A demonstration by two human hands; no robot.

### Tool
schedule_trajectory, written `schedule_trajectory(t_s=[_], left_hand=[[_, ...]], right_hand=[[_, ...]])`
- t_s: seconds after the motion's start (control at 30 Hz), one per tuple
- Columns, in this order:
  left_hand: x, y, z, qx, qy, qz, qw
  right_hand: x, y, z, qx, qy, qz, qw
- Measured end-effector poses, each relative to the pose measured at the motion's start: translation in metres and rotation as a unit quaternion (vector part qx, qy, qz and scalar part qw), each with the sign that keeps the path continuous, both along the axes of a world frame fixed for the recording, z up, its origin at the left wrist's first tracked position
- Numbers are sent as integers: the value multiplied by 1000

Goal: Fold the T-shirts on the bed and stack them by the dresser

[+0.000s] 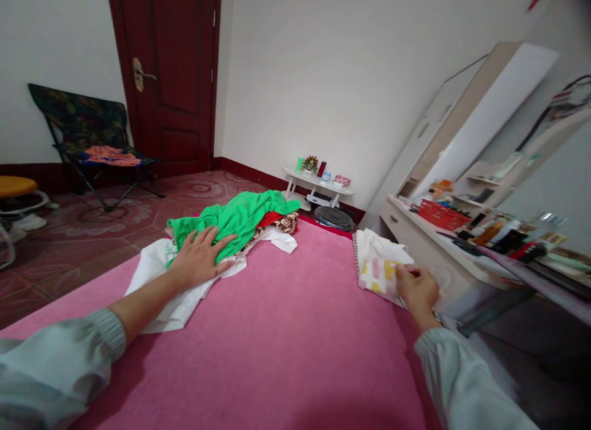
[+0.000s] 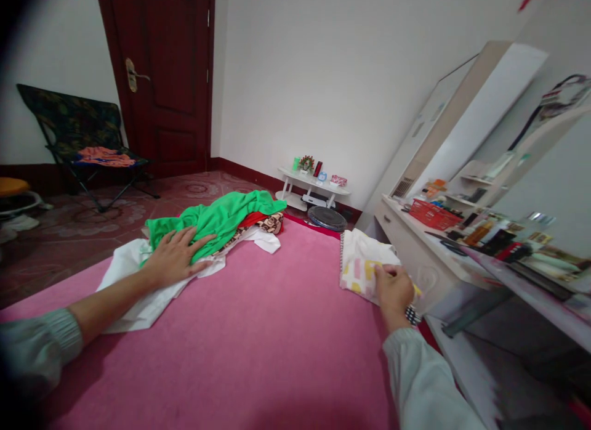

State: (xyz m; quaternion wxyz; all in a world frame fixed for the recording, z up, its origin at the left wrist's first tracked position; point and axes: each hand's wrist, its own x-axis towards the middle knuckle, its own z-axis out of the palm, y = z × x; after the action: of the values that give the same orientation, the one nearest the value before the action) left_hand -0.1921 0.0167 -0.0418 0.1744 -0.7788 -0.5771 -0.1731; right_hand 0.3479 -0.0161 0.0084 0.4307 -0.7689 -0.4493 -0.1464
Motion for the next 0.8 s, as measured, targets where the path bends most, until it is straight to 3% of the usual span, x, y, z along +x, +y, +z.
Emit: schedule_trajectory(t_s=[0.07,0.13,0.2,0.27,0.3,0.33,0.37,0.4,0.47,0.57,0.63,0.7,0.8], left_hand=[[1,-1,0,5,-3,0,1000],[2,-3,-1,4,-9,0,1000],[1,-3,-1,-3,-18,-4,1000],[-2,-2,0,-16,-31,-10,999],[-4,-1,2,-26,-41,-13,999],[-6,1,4,-37,-54,-17,998],[-7,2,8,-47,-72,-20,996],[-6,2,12,-53,-94,-22,994],[1,-3,25,-43,-145,-24,988],[30,-30,46,2,-209,-78,975],[58,-60,58,-20,-225,-166,960],[85,-93,64,-98,-204,-261,939],[113,-132,65,-213,-152,-336,905]], right_hand=[[-41,-17,21,38,-3,35,999],[-93,-47,40,48,-8,154,987],[-148,-89,53,-37,-12,271,962],[-195,-132,61,-192,0,412,891],[-211,-148,65,-243,26,463,852],[-221,-160,67,-257,48,486,834],[-225,-166,68,-255,65,491,830],[-223,-165,66,-231,74,477,845],[-208,-151,54,-164,71,417,891],[-174,-115,14,-118,53,346,929],[-157,-97,-19,-133,51,341,929],[-147,-90,-43,-152,53,347,924],[-144,-92,-56,-201,25,354,913]])
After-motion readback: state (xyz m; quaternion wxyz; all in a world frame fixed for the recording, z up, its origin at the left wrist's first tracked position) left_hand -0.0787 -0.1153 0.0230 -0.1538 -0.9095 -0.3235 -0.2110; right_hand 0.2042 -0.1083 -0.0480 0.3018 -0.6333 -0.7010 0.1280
